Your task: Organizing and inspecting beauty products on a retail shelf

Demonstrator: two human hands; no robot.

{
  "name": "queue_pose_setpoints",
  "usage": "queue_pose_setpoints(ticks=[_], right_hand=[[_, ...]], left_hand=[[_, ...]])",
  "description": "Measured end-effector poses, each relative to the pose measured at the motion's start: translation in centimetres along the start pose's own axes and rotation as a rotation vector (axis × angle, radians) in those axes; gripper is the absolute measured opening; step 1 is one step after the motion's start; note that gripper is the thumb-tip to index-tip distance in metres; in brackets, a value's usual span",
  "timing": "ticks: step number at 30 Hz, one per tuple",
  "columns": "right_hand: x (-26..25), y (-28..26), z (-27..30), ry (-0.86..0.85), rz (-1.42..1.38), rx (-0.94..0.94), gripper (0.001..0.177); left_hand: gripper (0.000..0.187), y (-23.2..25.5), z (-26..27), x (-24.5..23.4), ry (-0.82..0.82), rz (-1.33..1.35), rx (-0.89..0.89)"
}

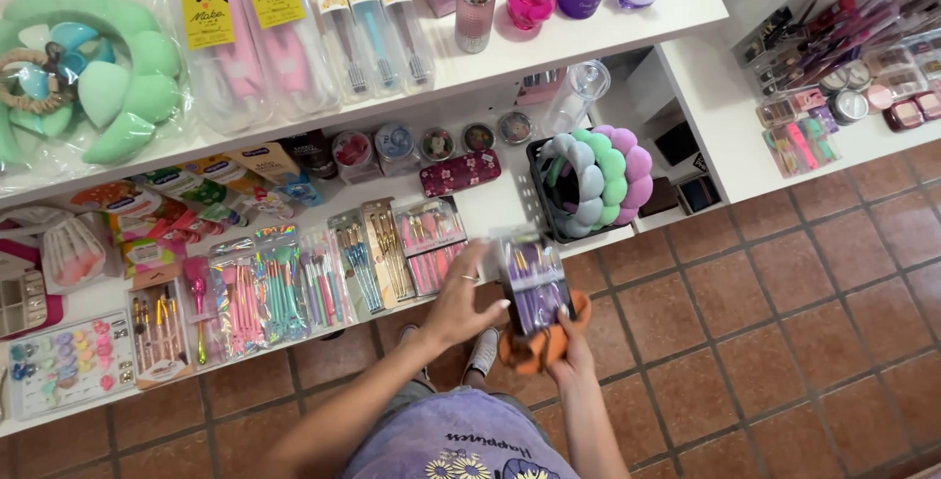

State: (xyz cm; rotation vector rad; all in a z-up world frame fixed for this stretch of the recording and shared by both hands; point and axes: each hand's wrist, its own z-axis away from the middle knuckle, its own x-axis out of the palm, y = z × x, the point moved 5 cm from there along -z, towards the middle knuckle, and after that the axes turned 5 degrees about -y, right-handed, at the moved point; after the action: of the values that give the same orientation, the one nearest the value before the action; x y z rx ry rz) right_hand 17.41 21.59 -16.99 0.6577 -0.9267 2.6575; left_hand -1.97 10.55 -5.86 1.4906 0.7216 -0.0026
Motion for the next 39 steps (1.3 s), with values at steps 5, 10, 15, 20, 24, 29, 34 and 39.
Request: queue_pose_setpoints(ticks=[5, 10, 15, 20, 24, 29, 34, 39], right_hand=[[1.8, -0.1, 4.2, -0.207, 0.012, 0.234, 0.078], [8.7, -2.9, 7.7, -0.378, 0.437, -0.09, 0.093], [21.7, -8.7, 20.5, -0.849, 0.83, -0.903, 0.082], [15.9, -1.4, 15.0, -0.903, 1.685, -1.365, 0.065], [20.9, -4.0, 16.0, -0.847, 1.5, -1.309, 0.06], [18.6, 1.6, 15.8, -0.797, 1.631, -1.641, 0.066], [18.2, 4.0, 16.4, -0.856, 1.714, -1.689, 0.065], [23.5, -1.2, 17.8, -0.66, 1.6, -1.794, 0.063]], left_hand=[[0.088, -3.7, 3.1, 2.4, 0.048, 0.63, -0.398], [0.056, -1.0, 3.0, 0.0, 0.279, 0.791, -0.5], [0.07, 1.2, 2.5, -4.4, 0.314, 0.685, -0.553], [0.062, 5.2, 3.0, -4.8, 0.276, 0.495, -0.205], [0.075, 6.7, 4.6, -4.9, 0.171, 0.28, -0.366], [0.053, 7.8, 3.0, -9.1, 0.348, 0.558, -0.179], [0.043, 7.9, 3.3, -12.0, 0.435, 0.492, -0.161], [0.036, 9.1, 3.6, -11.6, 0.455, 0.478, -0.049]])
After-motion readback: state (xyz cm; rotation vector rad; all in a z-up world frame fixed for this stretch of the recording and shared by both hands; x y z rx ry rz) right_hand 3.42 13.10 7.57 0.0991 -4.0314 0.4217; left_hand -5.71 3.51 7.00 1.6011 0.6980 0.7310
